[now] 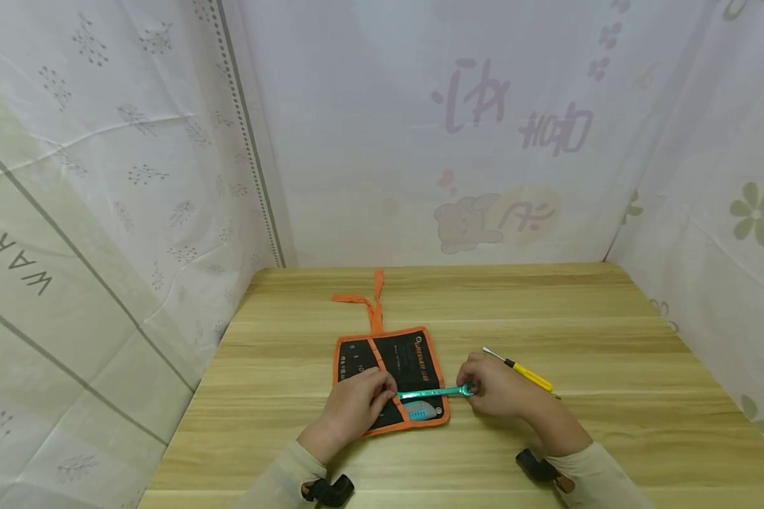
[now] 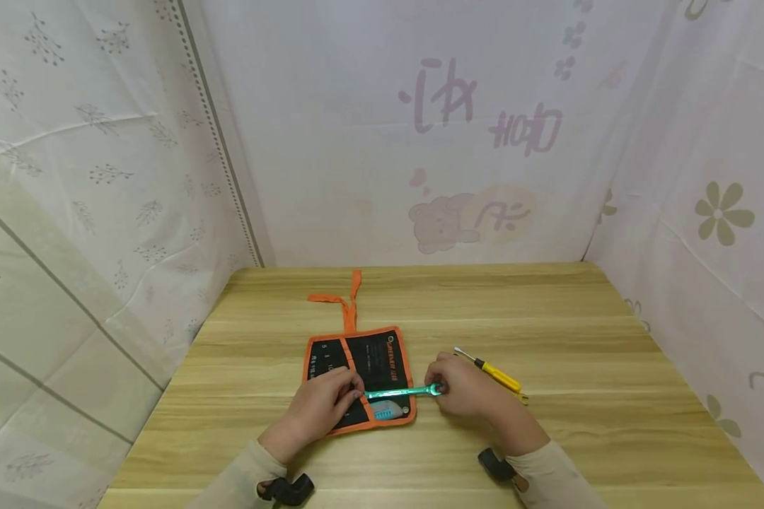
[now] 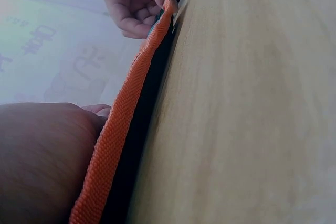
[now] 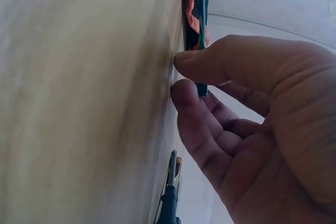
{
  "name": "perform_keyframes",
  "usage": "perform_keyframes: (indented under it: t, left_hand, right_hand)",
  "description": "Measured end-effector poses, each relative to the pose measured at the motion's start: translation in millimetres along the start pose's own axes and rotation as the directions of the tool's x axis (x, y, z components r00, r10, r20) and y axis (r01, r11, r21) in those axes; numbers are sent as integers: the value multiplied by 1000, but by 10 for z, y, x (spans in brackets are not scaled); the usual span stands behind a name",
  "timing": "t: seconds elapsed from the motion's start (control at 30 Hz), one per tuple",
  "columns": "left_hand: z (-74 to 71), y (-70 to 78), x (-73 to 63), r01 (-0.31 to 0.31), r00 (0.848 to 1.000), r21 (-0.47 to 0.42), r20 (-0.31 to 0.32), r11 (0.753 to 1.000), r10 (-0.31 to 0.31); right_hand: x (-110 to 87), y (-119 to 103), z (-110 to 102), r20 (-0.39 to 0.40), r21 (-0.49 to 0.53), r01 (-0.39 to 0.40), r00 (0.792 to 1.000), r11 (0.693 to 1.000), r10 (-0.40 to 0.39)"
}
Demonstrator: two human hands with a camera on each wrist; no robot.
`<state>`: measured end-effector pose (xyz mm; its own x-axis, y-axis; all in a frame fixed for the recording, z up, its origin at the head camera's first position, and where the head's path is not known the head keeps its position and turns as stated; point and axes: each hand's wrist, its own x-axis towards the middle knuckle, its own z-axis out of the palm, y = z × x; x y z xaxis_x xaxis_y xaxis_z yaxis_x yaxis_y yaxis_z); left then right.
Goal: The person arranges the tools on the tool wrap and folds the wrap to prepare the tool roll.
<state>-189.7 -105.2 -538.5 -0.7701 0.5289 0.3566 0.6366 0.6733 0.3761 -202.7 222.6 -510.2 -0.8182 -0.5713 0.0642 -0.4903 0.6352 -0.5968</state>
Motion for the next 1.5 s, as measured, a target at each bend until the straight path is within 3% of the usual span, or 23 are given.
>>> perform_keyframes:
  t: [0.3,0.87,1.23,1.5]
  left_hand:
    - [-5,16,-10,27,999,-5,47,1000,-26]
    - [-3,11,-29,9,1000,22,24,1000,-10]
    - [-8,9,-28,-13,1000,37,-2,999,13]
    - [-15,16,3,-9,1000,33,-20,999,9]
  right_hand:
    - [-31,5,23,-9,-15,3,1000,1000,-3]
    - [85,-114,112,43,17,34,998,999,-34]
    - [156,-222,144,58,-28,35,998,999,-33]
    - [235,-257,166,38,-80,81,996,994,-78]
